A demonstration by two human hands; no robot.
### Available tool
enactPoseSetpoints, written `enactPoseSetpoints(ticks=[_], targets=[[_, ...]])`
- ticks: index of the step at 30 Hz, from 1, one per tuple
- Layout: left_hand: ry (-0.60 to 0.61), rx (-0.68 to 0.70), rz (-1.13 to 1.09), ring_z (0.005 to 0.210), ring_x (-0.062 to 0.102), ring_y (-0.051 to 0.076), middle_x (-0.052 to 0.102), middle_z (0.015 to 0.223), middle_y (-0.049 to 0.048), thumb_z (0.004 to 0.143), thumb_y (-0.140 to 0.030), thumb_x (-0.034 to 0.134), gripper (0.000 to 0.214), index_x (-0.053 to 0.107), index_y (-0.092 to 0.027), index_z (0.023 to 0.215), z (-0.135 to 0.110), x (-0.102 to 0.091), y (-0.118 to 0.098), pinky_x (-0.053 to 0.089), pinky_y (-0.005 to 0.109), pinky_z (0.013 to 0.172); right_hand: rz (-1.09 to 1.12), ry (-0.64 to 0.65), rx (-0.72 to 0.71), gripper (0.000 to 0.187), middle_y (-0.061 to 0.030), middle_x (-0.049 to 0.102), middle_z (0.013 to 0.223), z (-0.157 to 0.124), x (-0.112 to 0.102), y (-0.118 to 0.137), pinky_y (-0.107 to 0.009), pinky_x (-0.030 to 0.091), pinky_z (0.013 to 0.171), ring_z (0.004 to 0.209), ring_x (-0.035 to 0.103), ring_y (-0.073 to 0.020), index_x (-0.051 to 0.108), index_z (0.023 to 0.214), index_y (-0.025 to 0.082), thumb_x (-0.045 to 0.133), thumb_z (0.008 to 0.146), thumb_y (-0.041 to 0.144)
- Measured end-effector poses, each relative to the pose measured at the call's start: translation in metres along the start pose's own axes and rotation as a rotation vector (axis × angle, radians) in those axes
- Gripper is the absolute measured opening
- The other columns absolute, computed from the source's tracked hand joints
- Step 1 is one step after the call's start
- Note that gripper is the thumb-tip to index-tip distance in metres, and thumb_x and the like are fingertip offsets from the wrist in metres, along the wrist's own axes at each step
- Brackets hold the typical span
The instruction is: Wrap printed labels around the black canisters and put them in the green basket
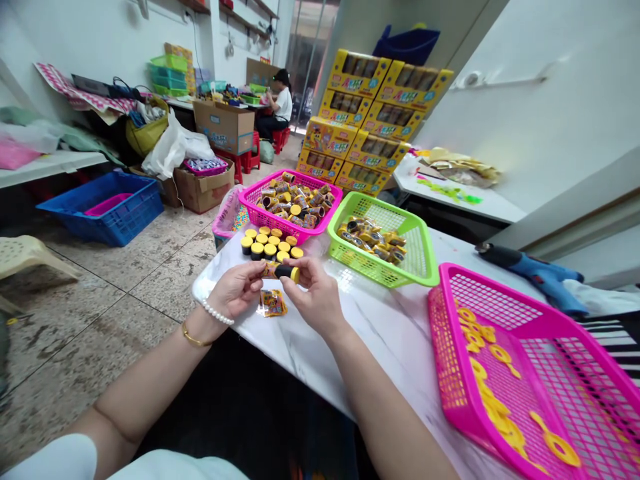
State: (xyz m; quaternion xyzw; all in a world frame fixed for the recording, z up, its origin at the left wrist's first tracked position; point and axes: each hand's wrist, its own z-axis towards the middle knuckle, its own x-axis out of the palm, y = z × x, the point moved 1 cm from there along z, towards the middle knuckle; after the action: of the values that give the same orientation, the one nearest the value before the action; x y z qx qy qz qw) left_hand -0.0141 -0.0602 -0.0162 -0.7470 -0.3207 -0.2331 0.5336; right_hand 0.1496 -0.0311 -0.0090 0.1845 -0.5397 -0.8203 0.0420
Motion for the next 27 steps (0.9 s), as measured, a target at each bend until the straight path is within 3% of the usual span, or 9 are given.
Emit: enactPoseSetpoints(ticks=[3,6,10,14,16,18,22,27], targets=[[-0.020,0.068,0.039,0.039,0.044,0.002,0.062,0.065,0.0019,0.080,-0.013,0.070,0.007,0.068,-0.008,0.074,-0.001,-0.003,0.002,0.017,0.011,0.029,-0.028,0.051,-0.017,0.027,-0.0063,0.071,0.104,0.000,-0.001,0.002,-0.040,0.057,0.089,0.093,0.070,-0.0221,0.061,0.100,0.025,0.074,0.079,0.035],[-0.009,0.107,0.070,0.042,0.045,0.002,0.062,0.067,0.0033,0.076,-0.015,0.074,0.010,0.070,-0.006,0.077,-0.004,-0.008,0.003,0.018,0.012,0.031,-0.033,0.018,-0.036,0.030,-0.0041,0.068,0.094,0.002,-0.004,0.004,-0.038,0.057,0.085,0.085,0.068,-0.0207,0.062,0.096,0.024,0.078,0.076,0.038],[-0.035,0.199,0.092,0.054,0.054,0.005,0.066,0.086,0.0045,0.067,-0.023,0.086,0.029,0.072,-0.009,0.089,-0.007,-0.014,-0.002,0.030,0.013,0.037,0.050,0.007,-0.018,0.038,-0.0023,0.067,0.087,0.004,-0.007,0.007,-0.035,0.057,0.079,0.079,0.065,-0.0194,0.062,0.094,0.025,0.086,0.068,0.039],[0.160,0.111,0.226,0.069,0.064,0.012,0.068,0.095,0.0064,0.061,-0.035,0.092,0.052,0.071,-0.013,0.104,-0.006,-0.016,-0.006,0.049,0.021,0.056,0.097,0.072,-0.006,0.040,0.0016,0.063,0.076,0.004,-0.005,0.005,-0.029,0.054,0.064,0.066,0.059,-0.0151,0.063,0.091,0.025,0.090,0.065,0.038],[0.240,0.070,0.275,0.068,0.063,0.012,0.068,0.090,0.0063,0.059,-0.038,0.093,0.052,0.071,-0.011,0.098,-0.006,-0.016,-0.005,0.048,0.023,0.057,0.112,0.133,0.012,0.040,0.0013,0.064,0.078,0.004,-0.004,0.002,-0.029,0.056,0.064,0.066,0.061,-0.0149,0.063,0.093,0.024,0.089,0.067,0.039],[0.220,0.097,0.296,0.065,0.060,0.010,0.065,0.082,0.0035,0.057,-0.039,0.094,0.050,0.069,-0.010,0.090,-0.006,-0.016,-0.004,0.045,0.022,0.056,0.123,0.160,0.002,0.039,-0.0008,0.067,0.086,0.003,-0.004,-0.001,-0.031,0.059,0.070,0.073,0.066,-0.0164,0.063,0.098,0.023,0.086,0.071,0.040],[0.192,0.138,0.319,0.067,0.062,0.012,0.064,0.081,0.0011,0.057,-0.039,0.093,0.050,0.065,-0.013,0.090,-0.005,-0.015,-0.002,0.047,0.024,0.059,-0.009,0.103,-0.155,0.035,-0.0039,0.069,0.099,0.002,-0.007,-0.001,-0.036,0.062,0.079,0.083,0.072,-0.0192,0.065,0.106,0.023,0.081,0.079,0.037],[0.287,0.328,0.475,0.075,0.062,0.013,0.067,0.084,0.0023,0.061,-0.033,0.090,0.042,0.066,-0.014,0.090,0.001,-0.012,-0.005,0.048,0.026,0.071,-0.304,0.020,-0.413,0.022,-0.0047,0.071,0.089,0.002,-0.011,0.004,-0.036,0.061,0.075,0.082,0.069,-0.0206,0.069,0.096,0.024,0.081,0.080,0.034]])
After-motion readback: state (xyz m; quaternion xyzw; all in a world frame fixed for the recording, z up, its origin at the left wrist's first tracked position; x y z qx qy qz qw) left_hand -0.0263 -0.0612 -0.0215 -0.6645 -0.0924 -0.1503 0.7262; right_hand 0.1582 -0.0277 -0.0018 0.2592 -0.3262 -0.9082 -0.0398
